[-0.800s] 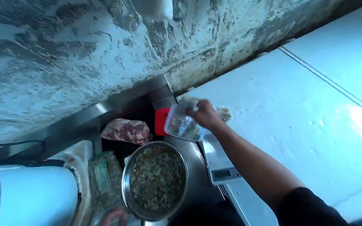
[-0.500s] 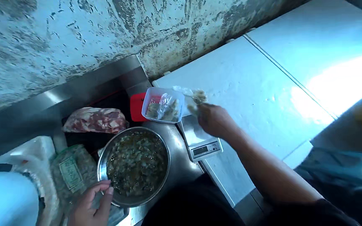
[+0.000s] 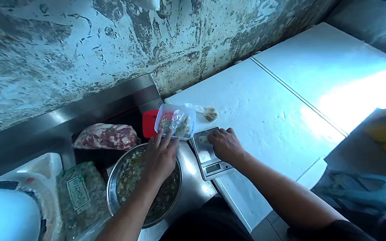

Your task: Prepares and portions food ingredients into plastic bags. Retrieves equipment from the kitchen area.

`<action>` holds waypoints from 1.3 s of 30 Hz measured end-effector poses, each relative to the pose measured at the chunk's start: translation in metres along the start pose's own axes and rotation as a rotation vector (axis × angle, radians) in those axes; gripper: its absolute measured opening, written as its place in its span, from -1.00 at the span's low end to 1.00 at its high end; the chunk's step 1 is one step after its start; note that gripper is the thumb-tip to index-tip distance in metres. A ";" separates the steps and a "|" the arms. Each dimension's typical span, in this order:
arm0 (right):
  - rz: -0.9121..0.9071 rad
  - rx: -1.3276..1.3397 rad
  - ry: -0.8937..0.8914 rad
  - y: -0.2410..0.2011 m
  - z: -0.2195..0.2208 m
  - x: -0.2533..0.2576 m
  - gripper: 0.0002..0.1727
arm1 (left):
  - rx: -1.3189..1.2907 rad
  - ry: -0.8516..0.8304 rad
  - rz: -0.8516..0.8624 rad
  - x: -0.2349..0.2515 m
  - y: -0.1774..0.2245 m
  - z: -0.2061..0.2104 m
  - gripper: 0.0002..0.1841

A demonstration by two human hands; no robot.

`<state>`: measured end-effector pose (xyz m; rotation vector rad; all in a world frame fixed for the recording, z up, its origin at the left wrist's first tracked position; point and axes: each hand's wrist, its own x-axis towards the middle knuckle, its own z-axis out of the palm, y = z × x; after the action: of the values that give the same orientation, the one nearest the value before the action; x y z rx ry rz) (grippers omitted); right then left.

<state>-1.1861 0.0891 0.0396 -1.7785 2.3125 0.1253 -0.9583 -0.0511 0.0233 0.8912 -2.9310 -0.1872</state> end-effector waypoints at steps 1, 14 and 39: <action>-0.012 -0.014 -0.019 -0.002 0.002 0.002 -0.76 | 0.032 -0.059 -0.023 0.018 0.001 0.005 -0.56; 0.147 0.398 0.189 0.048 0.025 -0.048 -0.48 | 0.005 -0.054 -0.046 0.065 -0.025 0.004 -0.69; 0.421 0.748 0.447 0.053 0.068 -0.092 -0.66 | 0.253 -0.619 0.132 0.180 -0.042 0.012 -0.32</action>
<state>-1.2068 0.2039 -0.0093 -1.0006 2.4827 -1.0211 -1.0857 -0.1854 0.0112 0.7683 -3.6437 -0.0971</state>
